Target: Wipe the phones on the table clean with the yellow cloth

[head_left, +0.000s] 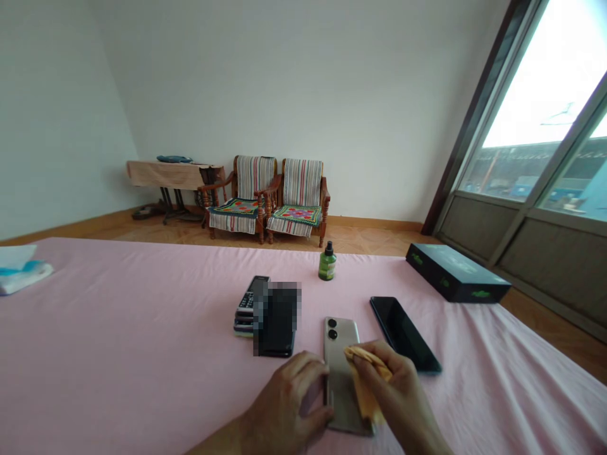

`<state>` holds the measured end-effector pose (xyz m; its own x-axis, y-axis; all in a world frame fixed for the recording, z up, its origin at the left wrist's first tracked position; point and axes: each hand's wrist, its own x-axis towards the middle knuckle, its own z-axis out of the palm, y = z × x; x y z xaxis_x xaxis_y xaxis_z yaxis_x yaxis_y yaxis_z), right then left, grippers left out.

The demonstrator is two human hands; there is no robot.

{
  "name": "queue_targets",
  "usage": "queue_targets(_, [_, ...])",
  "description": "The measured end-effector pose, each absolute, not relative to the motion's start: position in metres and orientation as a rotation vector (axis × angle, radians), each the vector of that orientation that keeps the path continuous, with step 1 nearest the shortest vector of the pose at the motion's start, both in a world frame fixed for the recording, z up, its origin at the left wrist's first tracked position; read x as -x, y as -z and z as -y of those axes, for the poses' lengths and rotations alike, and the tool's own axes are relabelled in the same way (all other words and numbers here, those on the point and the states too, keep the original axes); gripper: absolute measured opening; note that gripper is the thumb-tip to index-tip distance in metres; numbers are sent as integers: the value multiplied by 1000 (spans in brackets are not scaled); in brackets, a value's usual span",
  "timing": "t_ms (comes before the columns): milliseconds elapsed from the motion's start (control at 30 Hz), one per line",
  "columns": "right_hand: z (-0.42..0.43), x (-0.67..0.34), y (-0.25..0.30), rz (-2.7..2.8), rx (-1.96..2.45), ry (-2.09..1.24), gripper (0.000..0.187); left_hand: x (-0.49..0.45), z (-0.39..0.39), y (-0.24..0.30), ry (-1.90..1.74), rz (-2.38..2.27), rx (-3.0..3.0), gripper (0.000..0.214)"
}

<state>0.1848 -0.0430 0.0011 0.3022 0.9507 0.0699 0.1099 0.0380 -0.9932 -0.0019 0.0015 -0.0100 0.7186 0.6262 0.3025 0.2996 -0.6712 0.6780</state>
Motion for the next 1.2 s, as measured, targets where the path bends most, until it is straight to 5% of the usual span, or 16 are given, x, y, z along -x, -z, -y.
queue_targets(300, [50,-196,3,1037,1470,-1027,38,1,0,6,-684,-655,-2308,38])
queue_targets(567, [49,-193,-8,774,1160,-1317,36,1,-2,7,-612,-666,-2269,64])
queue_targets(700, [46,-171,-27,824,1095,-1334,34,1,-4,7,-725,-655,-2188,61])
queue_targets(867, [33,-157,-30,982,1119,-1245,34,4,-7,13,-820,-794,-1911,25])
queue_targets(1200, [26,-205,1,1025,1345,-1010,39,5,-14,16,-739,-787,-1375,43])
